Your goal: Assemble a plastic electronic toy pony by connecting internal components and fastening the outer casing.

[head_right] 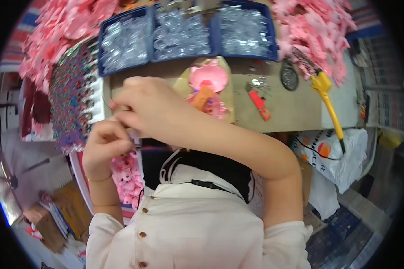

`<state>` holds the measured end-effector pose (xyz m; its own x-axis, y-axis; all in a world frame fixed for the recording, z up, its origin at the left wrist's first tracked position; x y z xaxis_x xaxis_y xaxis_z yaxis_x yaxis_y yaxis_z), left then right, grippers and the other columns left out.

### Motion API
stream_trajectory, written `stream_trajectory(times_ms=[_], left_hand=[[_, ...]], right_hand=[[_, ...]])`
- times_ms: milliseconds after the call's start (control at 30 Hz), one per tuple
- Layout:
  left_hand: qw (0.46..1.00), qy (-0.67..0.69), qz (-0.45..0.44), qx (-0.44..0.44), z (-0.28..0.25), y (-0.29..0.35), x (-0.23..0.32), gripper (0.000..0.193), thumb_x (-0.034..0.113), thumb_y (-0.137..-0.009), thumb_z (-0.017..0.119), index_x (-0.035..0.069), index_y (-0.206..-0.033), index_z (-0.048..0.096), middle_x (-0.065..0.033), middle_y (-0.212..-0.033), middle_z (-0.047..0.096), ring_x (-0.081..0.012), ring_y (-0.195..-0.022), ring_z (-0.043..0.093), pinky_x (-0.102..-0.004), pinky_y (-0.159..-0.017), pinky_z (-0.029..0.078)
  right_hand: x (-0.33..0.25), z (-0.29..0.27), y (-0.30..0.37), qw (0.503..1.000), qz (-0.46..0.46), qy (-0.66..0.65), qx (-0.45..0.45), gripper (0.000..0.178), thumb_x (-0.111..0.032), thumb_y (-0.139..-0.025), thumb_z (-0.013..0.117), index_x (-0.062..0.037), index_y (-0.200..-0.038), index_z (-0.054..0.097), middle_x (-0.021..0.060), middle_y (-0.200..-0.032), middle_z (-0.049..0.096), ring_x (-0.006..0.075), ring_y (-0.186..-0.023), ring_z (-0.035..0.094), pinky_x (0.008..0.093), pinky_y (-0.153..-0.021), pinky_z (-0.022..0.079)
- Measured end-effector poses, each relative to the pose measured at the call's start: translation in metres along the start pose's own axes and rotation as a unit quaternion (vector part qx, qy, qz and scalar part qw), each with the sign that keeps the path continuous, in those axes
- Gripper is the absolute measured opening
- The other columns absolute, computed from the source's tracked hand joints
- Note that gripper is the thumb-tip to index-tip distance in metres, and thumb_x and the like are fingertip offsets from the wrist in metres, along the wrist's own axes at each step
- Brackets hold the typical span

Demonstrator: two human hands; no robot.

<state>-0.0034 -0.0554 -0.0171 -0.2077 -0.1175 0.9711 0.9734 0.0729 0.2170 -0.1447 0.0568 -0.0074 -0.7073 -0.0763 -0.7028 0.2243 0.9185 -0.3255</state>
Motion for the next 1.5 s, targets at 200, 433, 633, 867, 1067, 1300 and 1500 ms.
stream_trajectory(times_ms=[200, 433, 633, 867, 1067, 1300, 1500], left_hand=[[0.826, -0.258, 0.277, 0.418, 0.006, 0.005, 0.002, 0.007, -0.005, -0.084, 0.057, -0.002, -0.084, 0.064, -0.0110, -0.091, 0.064, -0.0150, -0.078, 0.060, -0.0247, -0.067, 0.047], [0.909, -0.283, 0.150, 0.269, 0.039, -0.037, -0.044, 0.012, 0.004, -0.082, 0.066, 0.000, -0.093, 0.069, -0.0094, -0.085, 0.067, -0.0189, -0.075, 0.061, -0.0278, -0.069, 0.047], [0.963, -0.182, 0.065, 0.186, 0.039, -0.042, -0.038, 0.015, 0.010, -0.082, 0.068, -0.001, -0.092, 0.069, -0.0062, -0.075, 0.062, -0.0104, -0.070, 0.055, -0.0250, -0.064, 0.044], [0.932, -0.294, 0.128, 0.167, 0.041, -0.032, -0.033, 0.012, 0.008, -0.081, 0.067, 0.002, -0.092, 0.068, -0.0088, -0.078, 0.064, -0.0209, -0.071, 0.061, -0.0302, -0.064, 0.046], [0.898, -0.412, 0.081, 0.131, 0.058, -0.005, -0.030, 0.018, 0.008, -0.076, 0.071, 0.008, -0.093, 0.069, -0.0050, -0.081, 0.064, -0.0244, -0.074, 0.060, -0.0334, -0.065, 0.045], [0.837, -0.466, 0.235, 0.163, 0.073, -0.016, -0.059, 0.021, 0.009, -0.070, 0.074, 0.013, -0.090, 0.069, 0.0004, -0.081, 0.063, -0.0202, -0.078, 0.056, -0.0344, -0.073, 0.039], [0.870, -0.409, 0.185, 0.202, 0.079, -0.020, -0.066, 0.012, 0.011, -0.074, 0.072, 0.012, -0.085, 0.069, -0.0002, -0.076, 0.060, -0.0213, -0.082, 0.056, -0.0347, -0.076, 0.038]], right_hand=[[0.002, -0.037, 0.027, 0.964, 0.119, -0.179, 0.154, 0.021, -0.011, -0.086, 0.061, 0.0003, -0.103, 0.064, 0.0081, -0.094, 0.062, 0.0140, -0.087, 0.058, 0.0276, -0.079, 0.045], [0.042, -0.075, 0.195, 0.797, 0.470, -0.163, 0.342, 0.022, -0.010, -0.089, 0.059, 0.0013, -0.108, 0.062, 0.0073, -0.094, 0.064, 0.0110, -0.085, 0.059, 0.0226, -0.079, 0.046], [0.112, -0.145, 0.296, 0.766, 0.345, -0.066, 0.538, 0.047, -0.010, -0.091, 0.059, -0.0043, -0.135, 0.044, 0.0067, -0.127, 0.052, 0.0126, -0.109, 0.051, 0.0294, -0.091, 0.041], [0.115, -0.198, 0.252, 0.867, 0.292, 0.165, 0.369, 0.041, -0.010, -0.091, 0.058, -0.0034, -0.131, 0.050, 0.0110, -0.123, 0.057, 0.0164, -0.109, 0.055, 0.0279, -0.091, 0.043], [0.062, -0.167, 0.224, 0.837, 0.295, 0.282, 0.365, 0.038, -0.010, -0.092, 0.057, 0.0028, -0.127, 0.051, 0.0167, -0.122, 0.057, 0.0210, -0.108, 0.059, 0.0304, -0.092, 0.047], [0.015, -0.100, 0.248, 0.799, 0.210, -0.025, 0.563, 0.042, -0.010, -0.096, 0.043, 0.0100, -0.133, 0.037, 0.0249, -0.123, 0.052, 0.0307, -0.106, 0.060, 0.0389, -0.090, 0.050], [0.003, -0.062, 0.227, 0.826, 0.202, -0.104, 0.515, 0.054, -0.022, -0.094, 0.050, 0.0088, -0.135, 0.033, 0.0232, -0.122, 0.051, 0.0277, -0.098, 0.061, 0.0350, -0.085, 0.051]])
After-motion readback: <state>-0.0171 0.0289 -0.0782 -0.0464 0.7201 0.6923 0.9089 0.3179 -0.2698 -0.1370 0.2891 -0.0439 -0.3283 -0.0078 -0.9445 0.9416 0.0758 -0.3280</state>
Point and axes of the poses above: each hand's wrist, its own y-axis away from the middle knuckle, its own z-axis out of the palm, x = y × z, the point moved 2 cm from there along -y, towards the middle knuckle
